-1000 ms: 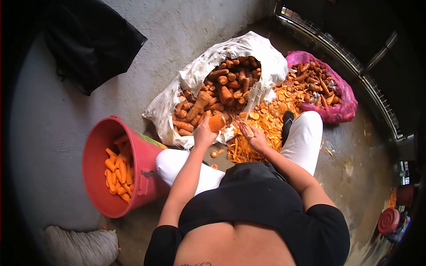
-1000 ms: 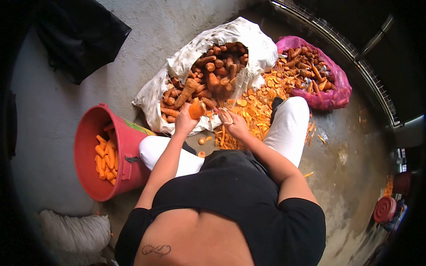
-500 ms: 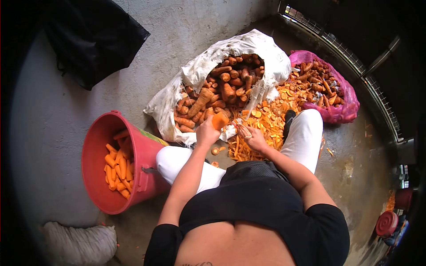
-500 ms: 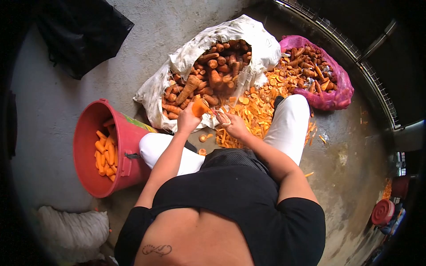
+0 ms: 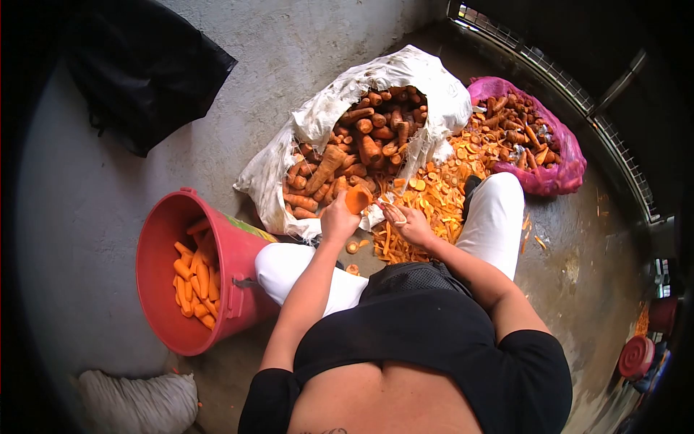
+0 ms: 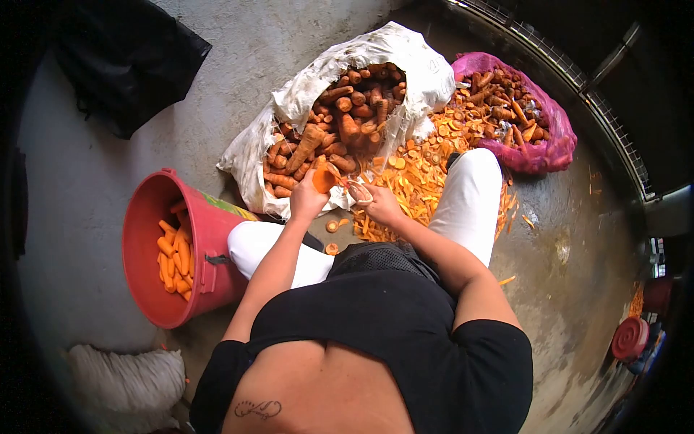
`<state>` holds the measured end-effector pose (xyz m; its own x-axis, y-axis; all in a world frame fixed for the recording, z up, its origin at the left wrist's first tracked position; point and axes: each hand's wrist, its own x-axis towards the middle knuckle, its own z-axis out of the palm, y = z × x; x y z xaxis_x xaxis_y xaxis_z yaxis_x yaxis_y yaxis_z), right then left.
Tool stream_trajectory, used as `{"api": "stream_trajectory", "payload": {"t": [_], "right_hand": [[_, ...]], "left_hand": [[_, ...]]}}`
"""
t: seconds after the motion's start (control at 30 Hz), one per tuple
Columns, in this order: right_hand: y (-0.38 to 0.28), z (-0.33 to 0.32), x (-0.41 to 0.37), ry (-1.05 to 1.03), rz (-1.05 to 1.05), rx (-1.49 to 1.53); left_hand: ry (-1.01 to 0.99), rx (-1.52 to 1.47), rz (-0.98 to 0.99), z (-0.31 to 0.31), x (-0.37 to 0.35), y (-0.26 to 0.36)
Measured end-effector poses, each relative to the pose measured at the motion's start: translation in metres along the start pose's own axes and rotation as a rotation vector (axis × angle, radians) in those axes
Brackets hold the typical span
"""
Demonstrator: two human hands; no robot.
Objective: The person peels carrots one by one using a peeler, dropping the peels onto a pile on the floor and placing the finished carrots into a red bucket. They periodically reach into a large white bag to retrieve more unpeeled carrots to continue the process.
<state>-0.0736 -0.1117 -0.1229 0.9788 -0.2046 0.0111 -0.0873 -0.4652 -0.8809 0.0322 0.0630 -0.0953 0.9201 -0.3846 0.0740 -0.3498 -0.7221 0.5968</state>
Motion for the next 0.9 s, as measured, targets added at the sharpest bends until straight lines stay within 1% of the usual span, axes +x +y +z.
{"api": "stream_trajectory", "payload": {"t": [0.43, 0.53, 0.77, 0.9], "right_hand": [[0.001, 0.003, 0.001, -0.01, 0.065, -0.014], [-0.001, -0.001, 0.0, -0.05, 0.091, -0.082], [0.008, 0.002, 0.003, -0.037, 0.082, -0.127], [-0.007, -0.003, 0.001, -0.068, 0.134, -0.078]], "left_hand": [[-0.021, 0.04, -0.04, -0.002, -0.002, 0.006], [-0.011, 0.068, -0.025, -0.002, -0.003, 0.007], [0.078, 0.118, 0.044, 0.004, -0.005, 0.005], [0.129, 0.149, 0.093, 0.006, -0.002, -0.002]]}}
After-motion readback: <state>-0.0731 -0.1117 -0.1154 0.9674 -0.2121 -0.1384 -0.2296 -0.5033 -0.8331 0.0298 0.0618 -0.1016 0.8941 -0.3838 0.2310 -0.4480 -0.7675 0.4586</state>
